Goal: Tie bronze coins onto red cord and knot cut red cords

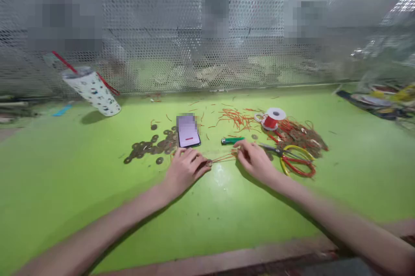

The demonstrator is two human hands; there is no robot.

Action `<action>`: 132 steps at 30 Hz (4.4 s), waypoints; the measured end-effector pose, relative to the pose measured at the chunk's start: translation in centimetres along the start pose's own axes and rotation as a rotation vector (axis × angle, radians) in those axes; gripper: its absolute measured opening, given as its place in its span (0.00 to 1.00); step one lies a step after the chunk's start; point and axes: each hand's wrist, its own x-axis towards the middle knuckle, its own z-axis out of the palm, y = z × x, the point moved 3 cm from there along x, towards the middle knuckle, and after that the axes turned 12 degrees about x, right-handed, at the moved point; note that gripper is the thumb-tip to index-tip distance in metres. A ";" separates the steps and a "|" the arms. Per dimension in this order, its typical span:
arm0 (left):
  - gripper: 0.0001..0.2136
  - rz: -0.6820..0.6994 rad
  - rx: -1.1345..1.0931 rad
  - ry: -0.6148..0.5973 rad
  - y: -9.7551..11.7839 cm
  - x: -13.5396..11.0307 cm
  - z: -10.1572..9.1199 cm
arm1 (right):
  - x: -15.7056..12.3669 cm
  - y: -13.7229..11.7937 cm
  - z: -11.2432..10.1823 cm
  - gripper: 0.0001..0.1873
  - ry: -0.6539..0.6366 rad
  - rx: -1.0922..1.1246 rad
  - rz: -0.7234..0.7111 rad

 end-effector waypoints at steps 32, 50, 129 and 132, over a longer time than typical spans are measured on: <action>0.11 -0.046 -0.019 -0.030 -0.2 -1.3 -0.2 | -0.3 0.1 -0.3 0.06 -0.022 0.018 0.052; 0.12 -0.089 0.022 -0.068 0.4 -1.1 -0.3 | -0.1 -0.3 -0.3 0.07 -0.109 0.110 -0.006; 0.04 -0.236 -0.466 0.207 1.7 1.3 -0.6 | 2.3 8.5 -5.0 0.07 0.027 -0.239 0.431; 0.04 -0.258 -0.477 0.195 1.6 1.3 -0.5 | 2.4 8.4 -4.8 0.05 0.051 -0.208 0.489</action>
